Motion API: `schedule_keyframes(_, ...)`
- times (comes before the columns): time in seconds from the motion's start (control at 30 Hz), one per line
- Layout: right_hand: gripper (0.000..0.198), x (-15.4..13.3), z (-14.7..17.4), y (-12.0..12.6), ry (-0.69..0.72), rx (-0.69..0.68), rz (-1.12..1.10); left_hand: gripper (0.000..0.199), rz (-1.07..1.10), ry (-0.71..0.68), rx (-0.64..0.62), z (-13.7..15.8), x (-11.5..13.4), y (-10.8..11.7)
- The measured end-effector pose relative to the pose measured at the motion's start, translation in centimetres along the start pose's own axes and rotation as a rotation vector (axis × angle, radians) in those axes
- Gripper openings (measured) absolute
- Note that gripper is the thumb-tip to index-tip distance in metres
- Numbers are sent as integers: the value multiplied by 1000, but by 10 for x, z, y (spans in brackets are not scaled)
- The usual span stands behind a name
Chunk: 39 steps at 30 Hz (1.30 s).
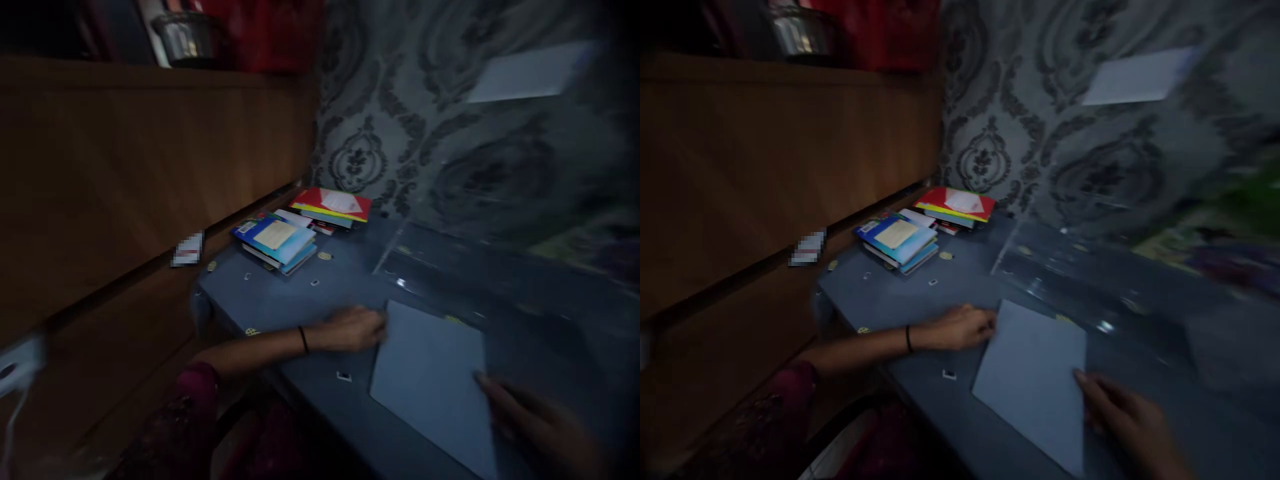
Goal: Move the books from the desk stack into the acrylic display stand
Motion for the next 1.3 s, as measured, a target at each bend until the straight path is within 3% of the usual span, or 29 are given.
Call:
schedule_keyframes(0.07,58,-26,5,-2,-53,-47,-48,19,-99,-13,61,2,3,2)
schedule_keyframes(0.13,59,-41,7,-2,-78,-4,-71,20,-189,-56,114,2,4,3)
schedule_keyframes(0.3,51,-31,10,-3,-79,68,-25,33,-234,-152,129,-13,1,-7)
schedule_keyframes(0.5,16,-44,24,1,17,72,526,40,-278,-151,118,-30,-2,-9)
schedule_keyframes(0.57,12,-60,22,-5,129,64,628,40,-276,-177,143,-33,-2,-8)
schedule_keyframes(0.7,23,-89,4,-36,439,-9,500,37,-260,-212,202,-31,0,-8)
schedule_keyframes(0.8,37,-96,-15,-60,511,-61,363,35,-243,-216,215,-29,1,-8)
schedule_keyframes(0.97,56,-95,-36,-84,535,-166,324,39,-218,-228,240,-27,3,-7)
schedule_keyframes(1.13,59,-87,-36,-78,535,-144,355,34,-231,-245,245,-26,3,-7)
schedule_keyframes(1.3,48,-56,-26,-48,474,-95,370,29,-232,-244,254,-26,2,-8)
Point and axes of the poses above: each hand's wrist, its own z-axis away from the middle knuckle, its own y-axis out of the back of the hand, x = y × z, the point moved 6 cm from there along -z, towards the middle knuckle, and after that the axes turned 12 degrees about y, right-handed, at the moved point
